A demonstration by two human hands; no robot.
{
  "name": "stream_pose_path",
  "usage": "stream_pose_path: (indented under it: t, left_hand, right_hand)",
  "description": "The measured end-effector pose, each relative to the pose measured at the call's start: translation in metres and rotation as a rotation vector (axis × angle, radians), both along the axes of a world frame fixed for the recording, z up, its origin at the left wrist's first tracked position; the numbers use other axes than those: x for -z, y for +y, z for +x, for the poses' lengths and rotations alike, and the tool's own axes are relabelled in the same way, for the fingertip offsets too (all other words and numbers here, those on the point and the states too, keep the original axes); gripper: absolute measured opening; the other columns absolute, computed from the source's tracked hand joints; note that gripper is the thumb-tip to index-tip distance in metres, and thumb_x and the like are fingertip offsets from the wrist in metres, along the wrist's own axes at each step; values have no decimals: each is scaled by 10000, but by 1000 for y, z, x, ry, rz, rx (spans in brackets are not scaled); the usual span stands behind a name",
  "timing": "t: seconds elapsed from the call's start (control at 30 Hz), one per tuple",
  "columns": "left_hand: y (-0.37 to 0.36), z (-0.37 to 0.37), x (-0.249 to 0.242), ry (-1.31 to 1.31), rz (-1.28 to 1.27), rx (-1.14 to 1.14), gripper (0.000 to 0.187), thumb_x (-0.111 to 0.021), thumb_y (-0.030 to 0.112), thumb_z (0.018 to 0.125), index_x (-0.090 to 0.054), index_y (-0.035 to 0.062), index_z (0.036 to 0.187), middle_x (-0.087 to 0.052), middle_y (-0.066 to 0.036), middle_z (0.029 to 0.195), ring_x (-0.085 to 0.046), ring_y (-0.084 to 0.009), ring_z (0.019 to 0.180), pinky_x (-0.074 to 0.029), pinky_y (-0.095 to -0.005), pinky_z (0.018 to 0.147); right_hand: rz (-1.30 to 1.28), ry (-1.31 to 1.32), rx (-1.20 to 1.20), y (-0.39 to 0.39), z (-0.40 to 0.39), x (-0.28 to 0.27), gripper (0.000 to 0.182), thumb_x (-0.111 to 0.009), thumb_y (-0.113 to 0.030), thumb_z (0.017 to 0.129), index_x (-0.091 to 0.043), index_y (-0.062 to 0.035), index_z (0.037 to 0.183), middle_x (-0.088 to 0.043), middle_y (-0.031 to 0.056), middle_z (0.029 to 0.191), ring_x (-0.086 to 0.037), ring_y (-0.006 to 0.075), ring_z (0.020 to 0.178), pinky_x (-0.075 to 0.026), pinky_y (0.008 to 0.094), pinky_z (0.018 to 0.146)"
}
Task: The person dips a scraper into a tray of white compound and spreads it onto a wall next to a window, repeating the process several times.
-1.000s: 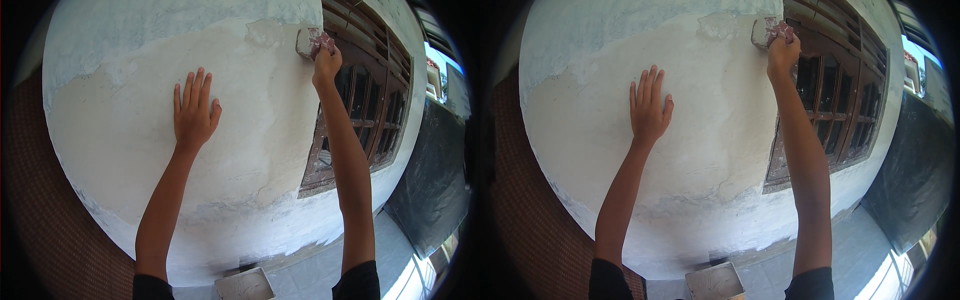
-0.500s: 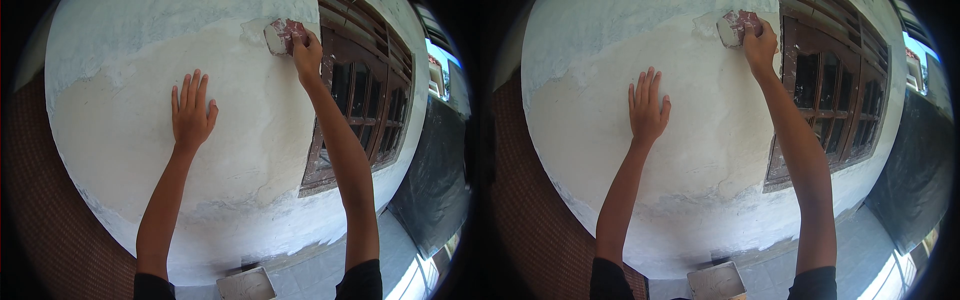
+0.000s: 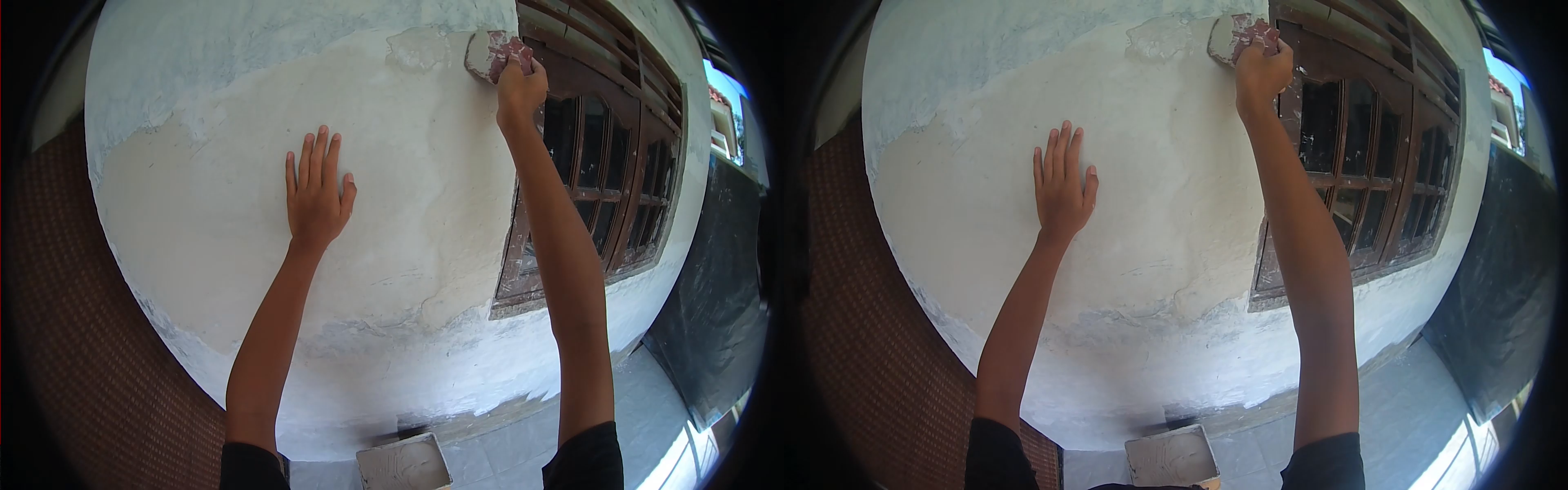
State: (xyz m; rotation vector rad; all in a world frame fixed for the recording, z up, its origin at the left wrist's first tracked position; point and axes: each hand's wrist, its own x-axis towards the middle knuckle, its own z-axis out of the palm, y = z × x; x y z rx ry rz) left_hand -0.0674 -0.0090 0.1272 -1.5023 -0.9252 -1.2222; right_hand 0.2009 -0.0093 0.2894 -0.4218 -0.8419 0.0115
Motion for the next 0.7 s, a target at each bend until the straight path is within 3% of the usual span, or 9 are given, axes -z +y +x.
stream_pose_path:
  t: [0.1,0.17,0.2,0.3,0.47,0.53,0.57,0.63,0.7]
  left_hand:
    - [0,3,4,-7,-7,5,557,-502,184,917,-372,94,1452,-330,-86,1532,-287,-267,1427,-173,-511,1168]
    - [0,3,6,-2,-11,5,556,-498,180,920,-369,91,1453,-329,-89,1532,-286,-270,1427,-171,-514,1167]
    - [0,3,9,1,-12,2,557,-492,175,923,-363,87,1458,-328,-91,1533,-284,-272,1428,-170,-515,1166]
    - [-1,4,20,-4,-25,-30,556,-478,168,934,-349,83,1468,-324,-98,1534,-277,-277,1431,-163,-516,1167]
    - [-2,10,34,-17,-71,-61,562,-451,167,954,-307,77,1490,-294,-110,1548,-245,-280,1444,-142,-519,1171]
    - [-2,15,37,-55,-84,-42,569,-436,174,965,-276,71,1500,-265,-117,1559,-218,-291,1452,-133,-525,1171]
    - [-2,18,39,-46,-82,-43,569,-436,174,965,-276,71,1500,-265,-117,1559,-218,-291,1452,-133,-525,1171]
    - [-5,22,44,-83,-124,-13,576,-429,181,970,-254,65,1507,-249,-126,1564,-196,-305,1457,-128,-531,1170]
    - [-11,22,51,-66,-150,-6,576,-435,181,970,-258,66,1506,-250,-130,1563,-203,-314,1455,-135,-533,1167]
  right_hand:
    - [123,-11,-130,6,-8,8,318,-640,-161,882,-605,62,1107,-680,165,997,-669,224,875,-530,357,772]
    - [66,-474,65,10,-15,18,326,-641,-185,880,-613,20,1132,-686,154,1008,-665,231,892,-465,404,896]
    - [-21,-479,167,13,-12,19,356,-653,-232,866,-623,-22,1152,-690,148,1024,-659,259,934,-343,440,1013]
    - [-158,-125,214,14,13,11,387,-654,-261,855,-625,-20,1155,-691,151,1033,-652,283,959,-269,450,1050]
    - [12,168,-102,13,31,13,364,-647,-167,894,-583,16,1203,-688,117,986,-642,145,887,-493,278,774]
    - [38,-240,-139,4,5,28,368,-655,-169,900,-571,12,1209,-692,96,966,-632,122,853,-482,263,747]
    - [-37,-393,-62,-8,-9,35,338,-655,-194,877,-602,-10,1156,-679,158,978,-654,225,868,-424,362,905]
    - [-185,-502,248,-3,-17,41,326,-661,-195,869,-612,-15,1136,-684,146,973,-654,257,890,-424,384,903]
    - [-167,-304,172,5,-6,39,331,-666,-200,864,-614,-12,1131,-683,149,979,-654,271,901,-421,386,907]
